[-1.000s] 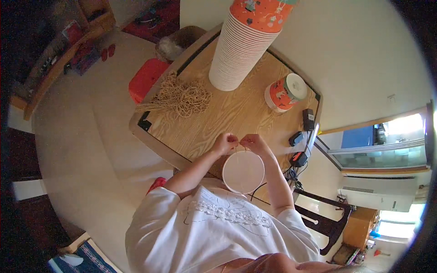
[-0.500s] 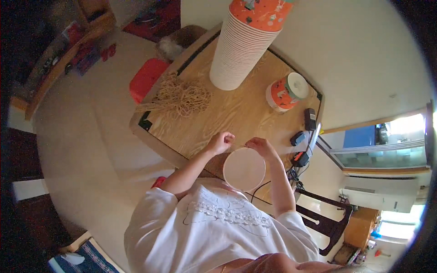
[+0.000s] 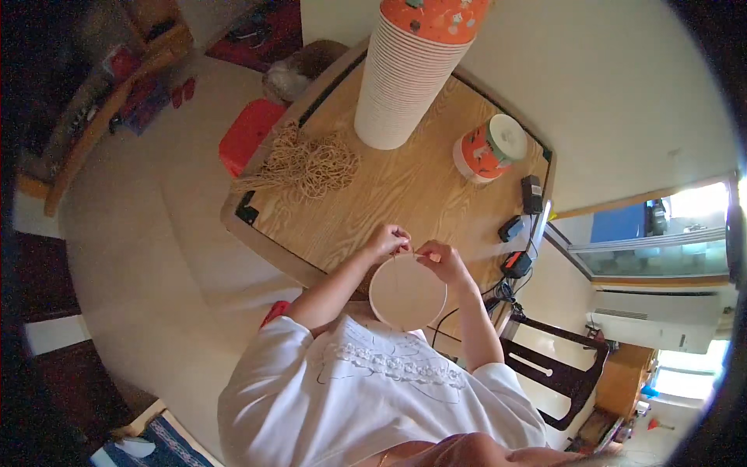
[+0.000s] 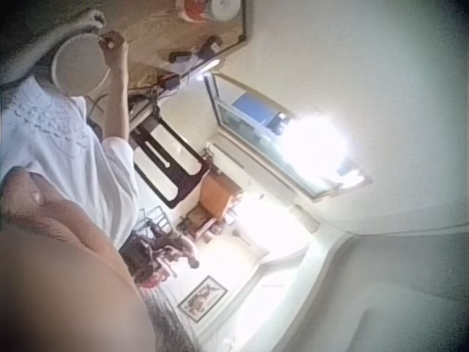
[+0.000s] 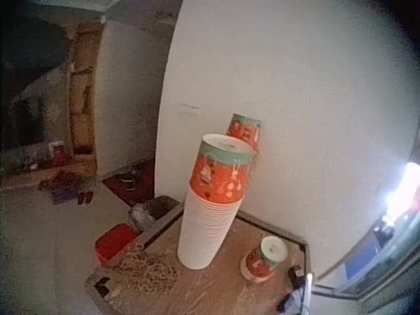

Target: The person is untying a tangle of rubber bands and placing them around the rim of a paper cup.

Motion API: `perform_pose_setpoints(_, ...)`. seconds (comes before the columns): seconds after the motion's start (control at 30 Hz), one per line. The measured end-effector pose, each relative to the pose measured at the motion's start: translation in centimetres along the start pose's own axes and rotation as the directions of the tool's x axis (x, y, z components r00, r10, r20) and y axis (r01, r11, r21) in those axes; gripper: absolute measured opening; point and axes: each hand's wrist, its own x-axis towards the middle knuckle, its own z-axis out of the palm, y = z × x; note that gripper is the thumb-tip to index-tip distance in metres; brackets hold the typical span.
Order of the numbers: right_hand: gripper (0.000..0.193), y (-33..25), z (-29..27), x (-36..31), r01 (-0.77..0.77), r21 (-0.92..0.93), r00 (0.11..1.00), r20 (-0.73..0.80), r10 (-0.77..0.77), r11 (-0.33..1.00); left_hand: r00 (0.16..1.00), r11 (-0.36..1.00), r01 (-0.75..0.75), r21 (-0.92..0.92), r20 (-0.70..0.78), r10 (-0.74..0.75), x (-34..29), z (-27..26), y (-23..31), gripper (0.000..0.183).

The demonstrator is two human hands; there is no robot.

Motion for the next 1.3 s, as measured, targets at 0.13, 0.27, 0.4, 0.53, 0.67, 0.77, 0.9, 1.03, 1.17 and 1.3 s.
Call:
perform_pose_setpoints(0.13,0.01,0.4,0.1,0.4,-0.016,0.036,0.998,0.056,0.014,0.999,0.986,0.985,0.163,-0.046,-0.004,-0.164,-0.7,-0.2,2.9,0.011)
perform_pose_setpoints(0.27,0.015,4.5,0.8,1.7,-0.2,0.355,0.974,0.174,0.145,0.913,0.993,0.994,0.062,0.091,-0.108,-0.052,-0.8,0.7,3.7,0.01)
perform_pose_setpoints(0.4,0.023,4.8,1.7,2.9,-0.475,0.479,0.88,0.279,0.385,0.738,0.966,0.989,-0.038,0.142,-0.248,0.073,-0.2,1.2,1.7,0.005)
perform_pose_setpoints(0.53,0.022,2.8,1.4,3.1,-0.585,0.604,0.807,0.372,0.458,0.541,0.958,0.971,-0.064,0.229,-0.259,0.124,-0.6,1.6,2.6,0.005)
perform_pose_setpoints(0.67,0.021,3.1,1.5,3.4,-0.575,0.596,0.817,0.384,0.43,0.56,0.936,0.948,-0.126,0.292,-0.281,0.211,-0.8,1.9,3.1,0.006)
perform_pose_setpoints(0.77,0.018,3.3,1.5,3.4,-0.58,0.619,0.812,0.387,0.437,0.53,0.938,0.946,-0.127,0.298,-0.273,0.212,-1.1,1.8,3.8,0.008)
perform_pose_setpoints(0.9,0.015,4.9,1.6,3.4,-0.52,0.634,0.853,0.354,0.383,0.573,0.968,0.931,-0.188,0.313,-0.101,0.229,-0.6,0.7,2.9,0.011)
perform_pose_setpoints(1.03,0.014,4.6,1.3,3.2,-0.489,0.729,0.859,0.309,0.408,0.479,0.972,0.901,-0.136,0.412,-0.119,0.201,-1.1,0.5,3.4,0.01)
perform_pose_setpoints(1.17,0.015,4.8,1.3,3.0,-0.452,0.761,0.874,0.275,0.4,0.466,0.971,0.965,-0.091,0.248,-0.194,0.142,-1.4,0.8,3.0,0.01)
perform_pose_setpoints(1.3,0.014,4.1,1.3,2.8,-0.416,0.72,0.898,0.226,0.378,0.556,0.998,0.999,-0.003,0.052,-0.057,0.006,-2.1,1.2,4.5,0.013)
